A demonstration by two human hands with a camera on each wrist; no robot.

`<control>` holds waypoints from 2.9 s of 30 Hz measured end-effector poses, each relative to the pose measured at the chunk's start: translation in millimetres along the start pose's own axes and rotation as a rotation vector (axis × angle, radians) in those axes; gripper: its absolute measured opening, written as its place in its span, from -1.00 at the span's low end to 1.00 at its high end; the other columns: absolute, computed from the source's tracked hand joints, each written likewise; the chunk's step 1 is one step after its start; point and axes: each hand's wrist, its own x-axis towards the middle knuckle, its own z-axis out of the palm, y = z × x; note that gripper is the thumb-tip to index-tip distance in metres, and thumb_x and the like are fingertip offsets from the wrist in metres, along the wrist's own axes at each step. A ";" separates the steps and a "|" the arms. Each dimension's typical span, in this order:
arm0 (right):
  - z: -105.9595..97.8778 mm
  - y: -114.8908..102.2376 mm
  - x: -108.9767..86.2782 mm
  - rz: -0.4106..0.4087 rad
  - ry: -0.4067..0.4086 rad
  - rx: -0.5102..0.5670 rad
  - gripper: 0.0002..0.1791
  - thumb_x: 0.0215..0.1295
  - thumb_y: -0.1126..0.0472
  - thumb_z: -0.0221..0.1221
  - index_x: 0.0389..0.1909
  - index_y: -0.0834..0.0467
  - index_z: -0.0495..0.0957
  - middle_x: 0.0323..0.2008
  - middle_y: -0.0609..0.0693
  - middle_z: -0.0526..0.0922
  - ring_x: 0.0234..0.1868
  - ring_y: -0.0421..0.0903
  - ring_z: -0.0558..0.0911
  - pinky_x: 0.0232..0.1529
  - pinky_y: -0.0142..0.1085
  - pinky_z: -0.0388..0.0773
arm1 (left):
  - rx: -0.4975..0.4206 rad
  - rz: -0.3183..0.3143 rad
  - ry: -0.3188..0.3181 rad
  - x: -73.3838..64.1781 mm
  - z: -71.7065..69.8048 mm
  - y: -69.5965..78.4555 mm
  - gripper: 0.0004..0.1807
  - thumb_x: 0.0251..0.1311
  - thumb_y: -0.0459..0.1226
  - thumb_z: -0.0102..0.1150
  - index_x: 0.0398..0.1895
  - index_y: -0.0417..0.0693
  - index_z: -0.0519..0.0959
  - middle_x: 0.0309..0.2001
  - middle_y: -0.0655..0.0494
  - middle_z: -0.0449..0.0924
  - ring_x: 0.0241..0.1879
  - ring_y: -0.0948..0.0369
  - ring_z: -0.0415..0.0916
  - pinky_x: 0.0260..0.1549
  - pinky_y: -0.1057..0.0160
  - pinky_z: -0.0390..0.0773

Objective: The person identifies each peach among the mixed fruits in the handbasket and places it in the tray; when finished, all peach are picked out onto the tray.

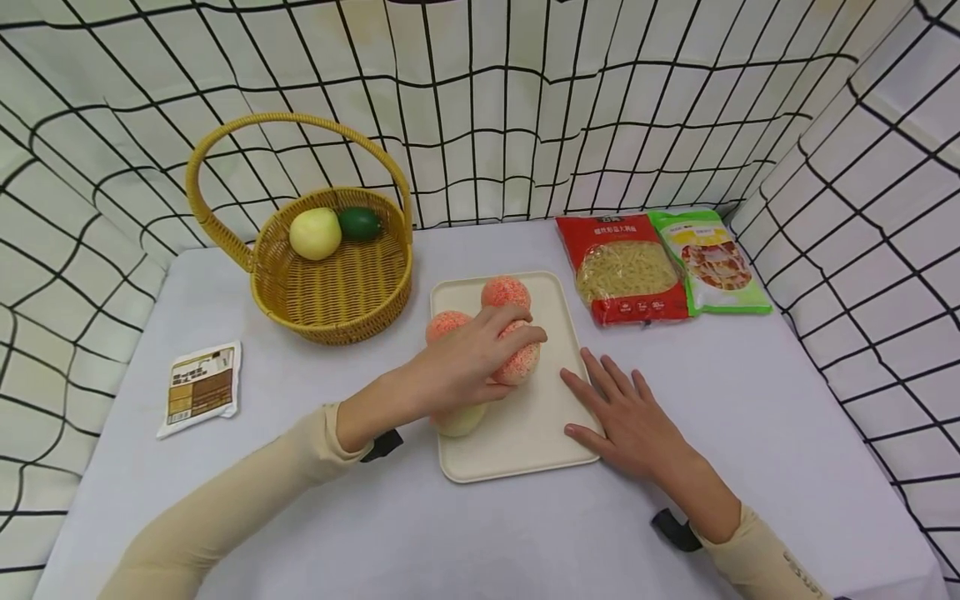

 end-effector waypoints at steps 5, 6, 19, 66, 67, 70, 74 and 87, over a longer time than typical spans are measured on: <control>0.6 0.2 0.2 0.001 -0.004 0.001 -0.10 0.48 -0.36 0.12 0.72 -0.23 0.04 0.77 0.07 -0.12 0.73 0.28 0.00 0.58 0.48 -0.01 | 0.035 0.038 -0.026 1.4 12.2 7.0 -0.21 0.30 -0.12 0.49 0.53 0.20 0.31 0.46 0.10 0.35 0.41 0.08 0.37 0.29 0.17 0.61; 0.7 0.3 0.2 0.002 -0.005 0.001 -0.10 0.48 -0.36 0.12 0.72 -0.23 0.04 0.77 0.07 -0.12 0.73 0.29 0.00 0.58 0.48 -0.01 | 0.037 0.047 -0.028 1.5 14.2 8.2 -0.22 0.29 -0.12 0.50 0.51 0.21 0.31 0.45 0.10 0.36 0.40 0.08 0.38 0.30 0.17 0.60; -0.8 -0.1 -1.2 -0.005 0.019 0.008 -0.09 0.48 -0.35 0.13 0.73 -0.24 0.02 0.76 0.10 -0.08 0.72 0.31 0.02 0.57 0.48 0.03 | 0.078 0.088 -0.086 1.6 32.6 15.9 -0.26 0.31 -0.22 0.41 0.53 0.28 0.34 0.42 0.11 0.41 0.32 0.13 0.41 0.26 0.23 0.58; 1.0 2.6 3.2 -0.014 0.013 0.011 -0.10 0.48 -0.35 0.13 0.72 -0.28 0.01 0.77 0.08 -0.09 0.72 0.30 0.02 0.56 0.49 0.02 | 0.192 0.121 -0.118 1.1 50.9 19.6 -0.23 0.33 0.19 0.34 0.53 0.23 0.37 0.47 0.12 0.42 0.38 0.15 0.42 0.17 0.21 0.62; 0.9 3.2 3.4 -0.013 0.012 0.010 -0.10 0.48 -0.35 0.13 0.72 -0.26 0.03 0.77 0.08 -0.10 0.72 0.30 0.02 0.57 0.49 0.02 | 0.177 0.125 -0.106 1.2 50.0 18.9 -0.24 0.34 0.19 0.32 0.53 0.23 0.37 0.46 0.12 0.42 0.38 0.15 0.42 0.18 0.20 0.62; 0.5 4.6 3.8 -0.010 0.006 0.004 -0.10 0.47 -0.35 0.13 0.72 -0.18 0.09 0.77 0.08 -0.10 0.73 0.29 0.01 0.57 0.48 0.02 | 0.110 0.118 -0.073 1.7 46.2 16.1 -0.28 0.39 0.17 0.27 0.54 0.27 0.34 0.46 0.12 0.42 0.40 0.15 0.41 0.27 0.15 0.59; -0.6 5.5 3.6 -0.015 0.003 -0.011 -0.09 0.46 -0.35 0.14 0.72 -0.17 0.08 0.77 0.09 -0.10 0.72 0.30 0.02 0.57 0.48 0.04 | 0.031 0.077 -0.054 2.0 41.1 12.7 -0.33 0.43 0.15 0.22 0.54 0.33 0.33 0.48 0.10 0.41 0.45 0.13 0.39 0.41 0.07 0.53; -3.1 6.9 1.3 -0.038 0.025 -0.035 -0.05 0.47 -0.33 0.15 0.74 -0.16 -0.01 0.76 0.11 -0.06 0.69 0.29 0.09 0.53 0.47 0.16 | -0.030 0.047 0.013 -4.7 36.3 5.4 -0.28 0.39 0.18 0.27 0.54 0.22 0.38 0.49 0.03 0.42 0.48 0.11 0.36 0.38 0.05 0.56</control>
